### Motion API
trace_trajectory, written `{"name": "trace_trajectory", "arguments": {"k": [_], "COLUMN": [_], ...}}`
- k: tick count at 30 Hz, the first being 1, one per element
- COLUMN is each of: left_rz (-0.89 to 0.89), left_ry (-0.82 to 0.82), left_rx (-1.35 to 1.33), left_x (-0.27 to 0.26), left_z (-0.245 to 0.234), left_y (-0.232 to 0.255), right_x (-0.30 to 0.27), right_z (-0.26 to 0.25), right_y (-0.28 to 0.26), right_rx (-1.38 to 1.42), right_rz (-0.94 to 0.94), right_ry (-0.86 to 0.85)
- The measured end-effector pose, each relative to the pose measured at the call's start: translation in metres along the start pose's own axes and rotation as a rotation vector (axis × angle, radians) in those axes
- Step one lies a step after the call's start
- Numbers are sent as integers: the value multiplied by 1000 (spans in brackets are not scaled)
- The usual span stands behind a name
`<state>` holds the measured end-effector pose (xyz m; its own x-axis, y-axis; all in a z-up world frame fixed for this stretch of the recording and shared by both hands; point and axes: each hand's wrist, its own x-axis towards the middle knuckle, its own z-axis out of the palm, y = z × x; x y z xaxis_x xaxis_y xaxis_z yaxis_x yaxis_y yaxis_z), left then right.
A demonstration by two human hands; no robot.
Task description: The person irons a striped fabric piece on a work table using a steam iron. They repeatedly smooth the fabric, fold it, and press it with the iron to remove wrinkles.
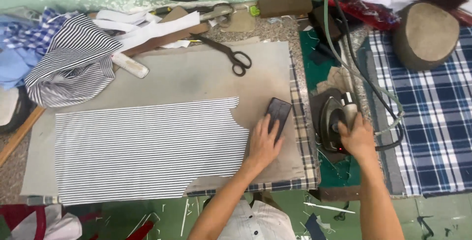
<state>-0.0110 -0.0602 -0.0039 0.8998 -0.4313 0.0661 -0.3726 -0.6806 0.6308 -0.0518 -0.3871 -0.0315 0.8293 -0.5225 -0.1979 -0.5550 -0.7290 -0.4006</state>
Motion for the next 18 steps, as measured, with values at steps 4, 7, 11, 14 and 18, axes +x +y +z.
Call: {"name": "trace_trajectory", "arguments": {"k": [4,7,11,14,18], "left_rz": [292,196,-12,-215,-299], "left_ry": [195,231,442,362,350], "left_rx": [78,180,315,409,397], "left_x": [-76,-125,-174,-215,-261], "left_z": [-14,-41,-105,-142,-187], "left_y": [-34,-80,-152,-197,-239], "right_x": [-72,-95,-123,-94,-83], "right_z": [2,12,98,136,135], "right_y": [-25,-71,-134,-172,-216], "right_rx": [-531,-567,-149,-309,-450], "right_rz": [-295,-530,-734,-540,-446], "right_ry": [415,687,255,-108,-81]}}
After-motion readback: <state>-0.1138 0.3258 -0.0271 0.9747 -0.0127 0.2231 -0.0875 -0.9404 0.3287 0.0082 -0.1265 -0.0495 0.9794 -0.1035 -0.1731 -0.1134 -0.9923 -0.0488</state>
